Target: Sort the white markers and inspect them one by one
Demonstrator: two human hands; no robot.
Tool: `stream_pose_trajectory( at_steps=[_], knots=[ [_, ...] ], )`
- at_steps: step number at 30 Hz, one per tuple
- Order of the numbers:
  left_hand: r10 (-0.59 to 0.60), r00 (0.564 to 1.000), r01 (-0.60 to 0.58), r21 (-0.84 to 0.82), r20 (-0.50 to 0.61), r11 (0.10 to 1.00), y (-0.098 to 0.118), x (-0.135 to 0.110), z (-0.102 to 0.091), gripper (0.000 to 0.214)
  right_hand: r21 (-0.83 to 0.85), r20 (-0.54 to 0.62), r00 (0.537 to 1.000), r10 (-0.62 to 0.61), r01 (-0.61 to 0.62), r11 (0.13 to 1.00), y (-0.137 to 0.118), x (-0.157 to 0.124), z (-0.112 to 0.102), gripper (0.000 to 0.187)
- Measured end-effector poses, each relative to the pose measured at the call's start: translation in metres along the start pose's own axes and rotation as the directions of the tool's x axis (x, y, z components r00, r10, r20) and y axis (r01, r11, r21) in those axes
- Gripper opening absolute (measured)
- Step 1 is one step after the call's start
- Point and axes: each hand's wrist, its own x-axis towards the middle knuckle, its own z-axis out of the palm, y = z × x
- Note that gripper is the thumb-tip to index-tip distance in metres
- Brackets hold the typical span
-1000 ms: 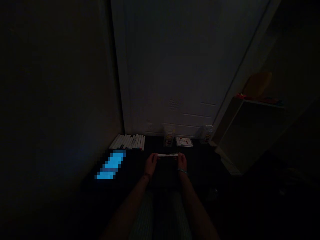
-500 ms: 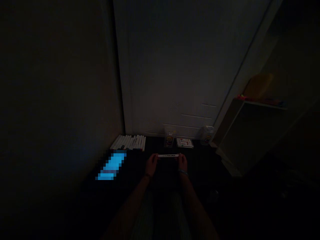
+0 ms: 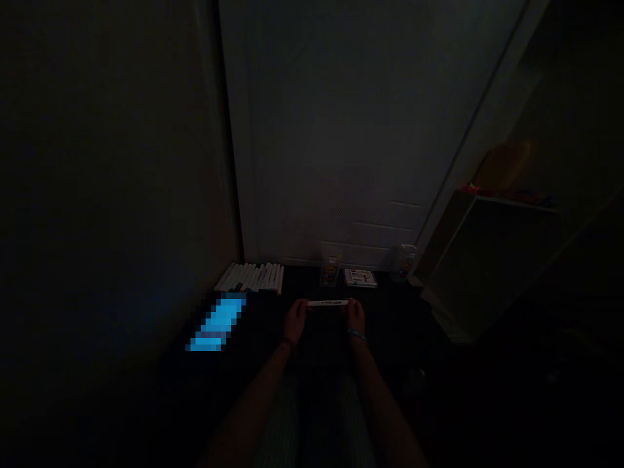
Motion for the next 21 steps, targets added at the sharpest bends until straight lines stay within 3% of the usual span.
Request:
stream_pose_trajectory(
  at_steps=[21],
  knots=[
    [-0.01, 0.999, 0.011, -0.037, 0.041, 0.999, 0.0014, 0.0007, -0.0014, 0.038, -0.007, -0.026, 1.0, 0.015, -0.015, 1.0, 0.0023, 0.0011, 0.0, 0.04]
  ],
)
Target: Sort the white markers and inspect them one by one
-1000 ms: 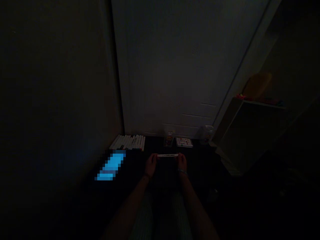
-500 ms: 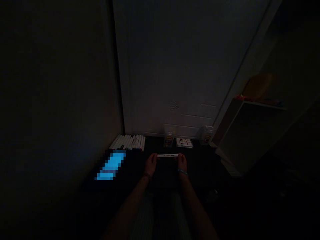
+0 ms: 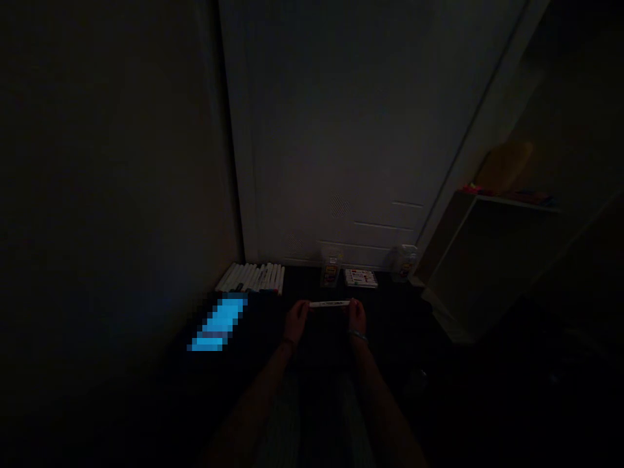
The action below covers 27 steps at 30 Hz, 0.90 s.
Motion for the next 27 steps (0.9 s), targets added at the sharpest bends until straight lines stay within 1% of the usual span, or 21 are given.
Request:
stream_pose_trajectory(
  at_steps=[4, 8, 12, 15, 19, 24, 27],
  knots=[
    [-0.011, 1.0, 0.011, 0.017, -0.006, 1.0, 0.0003, -0.0005, 0.0003, 0.038, 0.018, 0.007, 1.0, 0.007, -0.007, 1.0, 0.0005, 0.0001, 0.0007, 0.039],
    [-0.02, 0.999, 0.022, 0.053, -0.037, 0.998, 0.0023, -0.0018, 0.0001, 0.038, 0.021, -0.003, 0.999, 0.033, -0.033, 0.999, -0.0011, -0.0005, 0.0013, 0.04],
    [0.004, 1.0, -0.003, 0.054, -0.026, 0.999, 0.004, -0.0025, -0.0003, 0.038, 0.008, -0.01, 1.0, 0.017, -0.017, 1.0, -0.0054, -0.0024, 0.0009, 0.04],
    [-0.001, 0.999, 0.003, 0.058, -0.037, 0.998, 0.0037, -0.0025, 0.0001, 0.038, -0.001, -0.001, 1.0, 0.016, -0.016, 1.0, -0.0062, -0.003, 0.0005, 0.04],
    [-0.001, 1.0, 0.002, 0.05, -0.024, 0.999, 0.0024, -0.0024, 0.0003, 0.038, -0.001, 0.005, 1.0, 0.005, -0.005, 1.0, -0.0034, -0.002, 0.0006, 0.04],
    [-0.013, 1.0, 0.012, 0.048, 0.021, 0.999, 0.0013, -0.0015, -0.0005, 0.037, -0.002, -0.017, 1.0, -0.006, 0.006, 1.0, -0.002, -0.0009, 0.0007, 0.041],
    [0.009, 1.0, -0.01, 0.058, 0.024, 0.998, -0.0002, -0.0007, -0.0003, 0.036, -0.017, -0.028, 1.0, -0.013, 0.013, 1.0, -0.0019, -0.001, -0.0001, 0.039]
  ],
)
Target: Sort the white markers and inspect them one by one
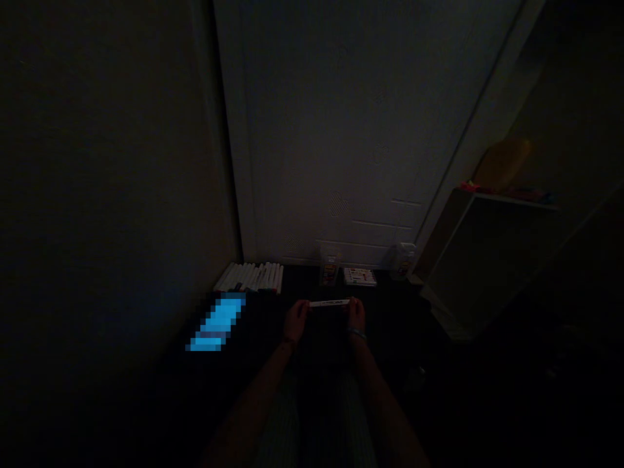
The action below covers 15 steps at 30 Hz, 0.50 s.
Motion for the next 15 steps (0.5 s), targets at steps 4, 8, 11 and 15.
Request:
stream_pose_trajectory(
  at_steps=[4, 8, 11, 15],
  knots=[
    [0.026, 1.0, -0.026, -0.014, -0.001, 1.0, -0.0016, 0.0007, 0.0001, 0.035, -0.032, -0.015, 1.0, -0.017, 0.016, 0.999, 0.0027, 0.0004, -0.0007, 0.037],
    [-0.007, 1.0, 0.007, -0.034, 0.003, 0.999, -0.0012, 0.001, -0.0005, 0.036, -0.006, -0.014, 1.0, 0.006, -0.006, 1.0, 0.0061, 0.0017, 0.0001, 0.038],
    [-0.007, 1.0, 0.007, -0.048, -0.007, 0.999, 0.0009, 0.0002, -0.0007, 0.035, -0.01, -0.007, 1.0, 0.004, -0.004, 1.0, 0.0061, 0.002, 0.0004, 0.038],
    [-0.031, 0.999, 0.029, -0.054, -0.039, 0.998, 0.0053, -0.0013, -0.0011, 0.034, 0.008, 0.03, 1.0, -0.008, 0.008, 1.0, 0.0048, 0.0006, -0.0001, 0.038]
  ],
)
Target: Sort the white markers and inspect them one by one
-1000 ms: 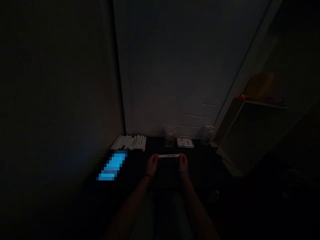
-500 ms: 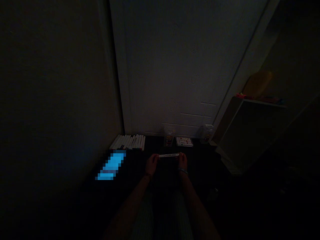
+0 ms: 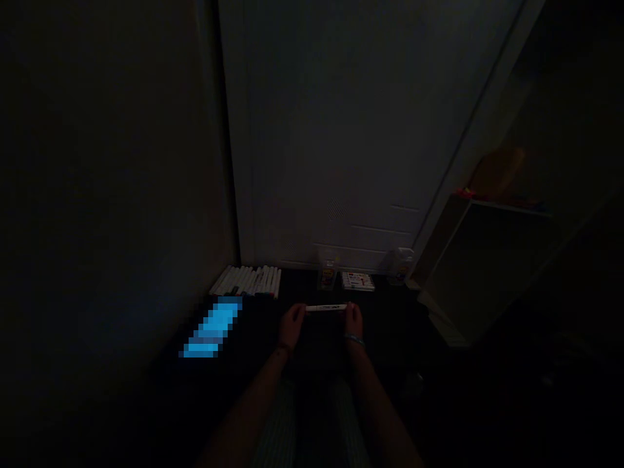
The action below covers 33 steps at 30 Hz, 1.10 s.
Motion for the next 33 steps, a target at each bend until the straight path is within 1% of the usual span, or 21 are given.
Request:
stream_pose_trajectory(
  at_steps=[4, 7, 14, 20, 24, 28, 33],
  knots=[
    [-0.006, 0.999, 0.006, -0.002, -0.035, 1.0, 0.003, -0.001, -0.001, 0.033, 0.012, 0.064, 0.998, -0.026, 0.026, 1.0, -0.001, -0.002, 0.0, 0.04],
    [-0.004, 0.999, 0.004, -0.001, -0.048, 1.0, 0.002, -0.001, -0.001, 0.034, 0.009, 0.086, 0.996, -0.024, 0.023, 1.0, -0.002, -0.002, 0.001, 0.044],
    [0.016, 0.999, -0.016, 0.0, -0.042, 1.0, -0.002, 0.0, 0.0, 0.036, 0.0, 0.072, 0.997, -0.005, 0.005, 1.0, -0.004, -0.003, 0.002, 0.044],
    [-0.004, 0.997, 0.005, 0.024, -0.072, 1.0, 0.0, 0.0, -0.001, 0.035, 0.013, 0.079, 0.997, -0.003, 0.002, 1.0, -0.001, -0.002, 0.002, 0.042],
    [-0.025, 0.995, 0.027, 0.023, -0.098, 0.999, -0.004, 0.002, -0.001, 0.037, 0.012, 0.091, 0.996, 0.019, -0.02, 1.0, 0.0, -0.001, 0.003, 0.043],
    [-0.005, 0.998, 0.005, 0.003, -0.061, 1.0, -0.009, 0.004, 0.0, 0.037, 0.03, 0.101, 0.995, 0.0, -0.003, 1.0, 0.0, -0.001, 0.003, 0.041],
    [-0.014, 0.998, 0.013, -0.009, -0.06, 1.0, -0.011, 0.004, 0.001, 0.039, 0.027, 0.097, 0.995, -0.023, 0.02, 0.999, -0.002, -0.002, 0.001, 0.04]
  ],
)
